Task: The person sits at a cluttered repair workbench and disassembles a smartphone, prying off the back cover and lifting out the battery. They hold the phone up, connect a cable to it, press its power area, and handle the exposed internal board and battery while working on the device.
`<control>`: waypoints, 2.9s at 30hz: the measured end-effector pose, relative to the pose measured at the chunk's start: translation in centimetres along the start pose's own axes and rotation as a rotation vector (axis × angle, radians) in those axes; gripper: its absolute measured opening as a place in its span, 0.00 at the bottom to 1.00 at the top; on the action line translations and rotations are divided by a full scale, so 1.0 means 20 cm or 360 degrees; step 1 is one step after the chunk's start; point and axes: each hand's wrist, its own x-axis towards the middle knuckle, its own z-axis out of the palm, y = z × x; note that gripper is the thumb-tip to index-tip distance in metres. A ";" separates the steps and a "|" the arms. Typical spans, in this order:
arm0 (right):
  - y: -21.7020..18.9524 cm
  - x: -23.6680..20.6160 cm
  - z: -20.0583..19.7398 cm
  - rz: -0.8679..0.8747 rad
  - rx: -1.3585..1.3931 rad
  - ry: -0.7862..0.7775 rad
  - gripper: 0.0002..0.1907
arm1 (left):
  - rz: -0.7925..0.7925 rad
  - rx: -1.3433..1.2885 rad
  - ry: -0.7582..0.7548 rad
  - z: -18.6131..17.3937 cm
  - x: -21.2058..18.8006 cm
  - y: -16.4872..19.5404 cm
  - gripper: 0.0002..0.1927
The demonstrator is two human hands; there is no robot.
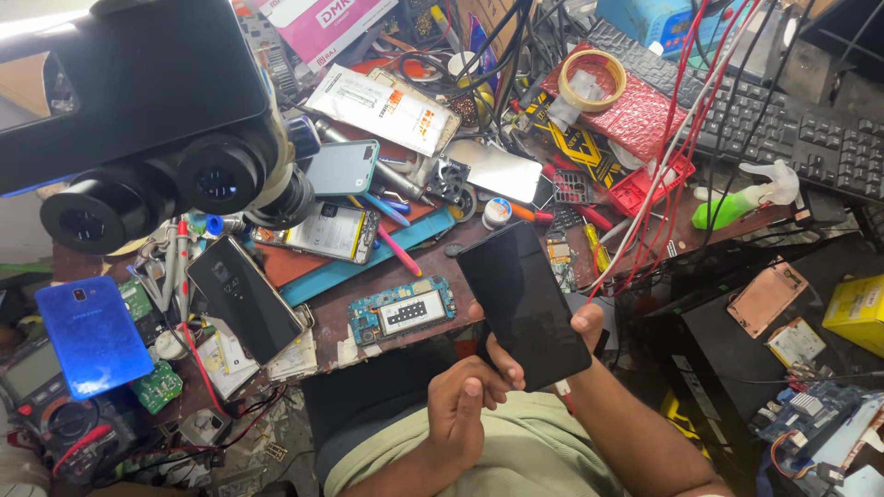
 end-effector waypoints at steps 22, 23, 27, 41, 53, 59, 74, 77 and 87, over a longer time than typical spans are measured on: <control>-0.01 -0.04 -0.04 0.0089 -0.0012 0.0038 0.54 | 0.0056 -0.0020 -0.0065 0.02 0.02 0.11 0.30; 0.00 -0.04 -0.04 0.0070 -0.0014 0.0025 0.54 | 0.0059 -0.0030 -0.0074 0.02 0.02 0.11 0.29; 0.03 -0.04 -0.03 -0.0075 -0.0002 0.0057 0.52 | 0.0066 -0.0075 -0.0101 0.02 0.01 0.11 0.29; 0.05 0.01 0.04 -0.0196 0.0020 0.0012 0.47 | 0.0088 -0.0282 -0.0116 0.04 -0.01 0.06 0.28; 0.06 -0.02 0.00 -0.0168 0.0127 0.0005 0.49 | 0.0166 -0.0193 -0.0095 0.04 0.00 0.06 0.28; 0.06 0.00 0.03 -0.0163 0.0081 0.0077 0.52 | 0.0140 -0.0175 -0.0085 0.04 -0.01 0.05 0.28; 0.07 0.00 0.02 -0.0182 0.0096 0.0039 0.53 | 0.0165 -0.0216 -0.0087 0.05 0.00 0.06 0.27; 0.06 -0.01 0.02 -0.0143 0.0077 0.0050 0.53 | 0.0157 -0.0208 -0.0081 0.05 0.00 0.06 0.27; 0.07 -0.03 0.00 -0.0153 0.0084 0.0062 0.52 | 0.0137 -0.0210 -0.0073 0.04 -0.01 0.06 0.27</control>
